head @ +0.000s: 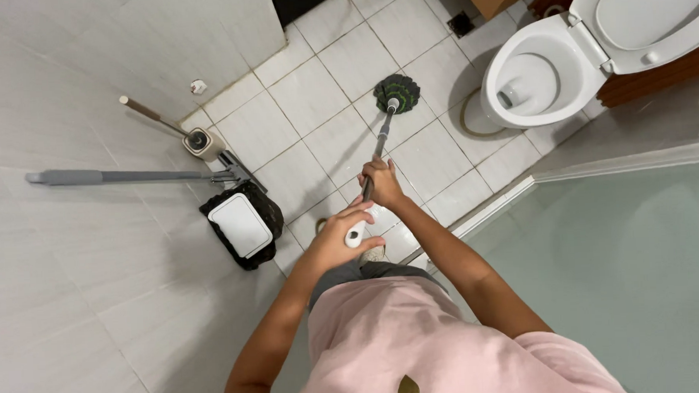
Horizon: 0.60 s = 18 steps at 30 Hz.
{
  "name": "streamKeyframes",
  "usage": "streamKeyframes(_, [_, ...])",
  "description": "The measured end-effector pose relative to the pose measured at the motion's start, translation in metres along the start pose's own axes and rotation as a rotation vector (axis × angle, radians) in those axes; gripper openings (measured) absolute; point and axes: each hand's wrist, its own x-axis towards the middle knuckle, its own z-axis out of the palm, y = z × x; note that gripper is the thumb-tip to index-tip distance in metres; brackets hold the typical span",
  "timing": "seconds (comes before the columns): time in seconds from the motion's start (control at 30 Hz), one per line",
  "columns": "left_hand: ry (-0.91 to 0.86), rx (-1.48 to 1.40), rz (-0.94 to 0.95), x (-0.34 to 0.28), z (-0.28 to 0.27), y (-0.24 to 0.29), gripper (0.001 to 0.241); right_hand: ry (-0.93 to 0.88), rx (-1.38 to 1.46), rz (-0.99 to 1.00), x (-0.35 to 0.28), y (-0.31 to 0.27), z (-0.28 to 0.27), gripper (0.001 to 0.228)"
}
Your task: The person mops the tiled bathroom floor using a spin mop. They move the mop back and forth across the floor, covering the area around the toilet, vanity, and shower entrance.
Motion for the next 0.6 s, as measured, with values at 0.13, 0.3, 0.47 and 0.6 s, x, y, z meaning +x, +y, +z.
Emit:
streamKeyframes(0.13, [-0.006, 0.147, 0.142, -0.023, 0.001, -0.005, 0.051, 0.113, 0.163, -0.156, -0.004, -0.015, 0.003, 0.024])
streamKeyframes(0.3, [0.146, -0.411, 0.468, -0.039, 0.009, 0.004, 0.059, 0.098, 0.343, -0.212, -0.032, -0.052, 0.006, 0.026])
streamKeyframes(0.47, [-0.015, -0.347, 0.500, -0.046, -0.007, 0.007, 0.046, 0.314, 0.465, -0.245, -0.055, -0.124, -0.017, 0.032])
streamKeyframes(0.6, [-0.164, -0.318, 0.494, -0.052, 0.007, -0.035, 0.041, 0.394, 0.495, -0.095, -0.072, -0.108, 0.028, 0.030])
